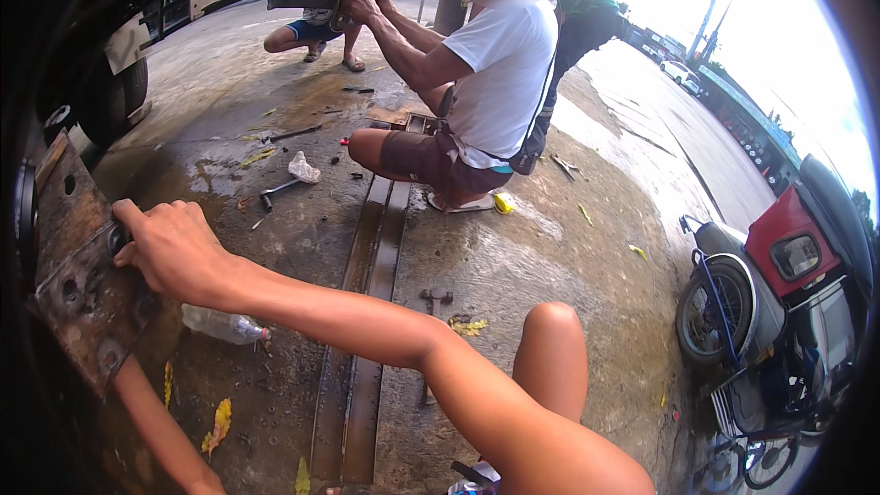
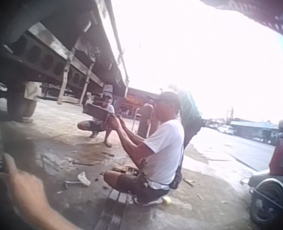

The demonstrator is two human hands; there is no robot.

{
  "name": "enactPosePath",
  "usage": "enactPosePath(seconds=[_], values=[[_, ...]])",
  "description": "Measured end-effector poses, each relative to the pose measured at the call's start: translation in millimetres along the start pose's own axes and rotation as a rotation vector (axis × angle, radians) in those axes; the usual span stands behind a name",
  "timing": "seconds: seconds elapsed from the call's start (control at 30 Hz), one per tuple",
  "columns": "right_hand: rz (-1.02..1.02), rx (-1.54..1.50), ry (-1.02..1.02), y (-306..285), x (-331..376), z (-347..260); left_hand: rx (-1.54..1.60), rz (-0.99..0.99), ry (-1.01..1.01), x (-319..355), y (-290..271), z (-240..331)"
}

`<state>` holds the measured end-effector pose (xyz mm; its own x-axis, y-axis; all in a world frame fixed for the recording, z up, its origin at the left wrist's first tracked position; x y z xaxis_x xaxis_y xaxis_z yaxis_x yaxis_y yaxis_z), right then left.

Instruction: The person is assembling a metal part by inserting bolts and nuts into a rusty metal plate. They repeatedly insert and remove bolts, adjusting their position and orientation while sitting on the ground.

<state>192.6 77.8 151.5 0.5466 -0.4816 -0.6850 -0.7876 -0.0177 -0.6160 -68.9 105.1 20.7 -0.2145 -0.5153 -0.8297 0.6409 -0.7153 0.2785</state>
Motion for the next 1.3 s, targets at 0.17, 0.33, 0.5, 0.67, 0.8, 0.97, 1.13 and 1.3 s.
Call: enactPosePath(seconds=[0.17, 0.33, 0.5, 0.67, 0.8, 0.97, 1.13, 1.3], values=[[0.018, 0.006, -0.004, 1, 1, 1, 0.013, -0.006, 0.008, 2, 0, 1], [0.034, 0.011, -0.022, -1, 1, 0, 0.016, -0.012, 0.013, 2, 1, 1], [0.001, 0.014, -0.015, 1, 0, -2, 0.009, -0.015, 0.012, 2, 8, 0], [-0.023, 0.040, -0.011, 0, 1, 1, 0.049, -0.039, 0.022, -4, 21, -15], [-0.024, 0.019, -0.038, 0, -1, -4, 0.047, -0.057, 0.028, -9, 31, -17], [-0.019, 0.028, -0.030, 1, 0, 0, 0.073, -0.095, 0.050, -14, 36, -30], [-0.008, 0.015, -0.049, 3, 0, -2, -0.014, -0.141, 0.043, -22, 65, -23], [-0.032, 0.017, -0.036, 1, 0, -2, 0.002, -0.049, 0.076, -26, 63, -28]])
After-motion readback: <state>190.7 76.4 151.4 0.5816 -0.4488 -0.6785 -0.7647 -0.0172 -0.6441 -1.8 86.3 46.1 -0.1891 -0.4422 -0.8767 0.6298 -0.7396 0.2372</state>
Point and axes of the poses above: each hand's wrist, its own x-axis away from the middle knuckle, its own y-axis out of the palm, z = x × y, the point moved 10 cm from there along -x, towards the middle knuckle, and after that the axes turned 15 degrees about -z, right-handed, at the moved point
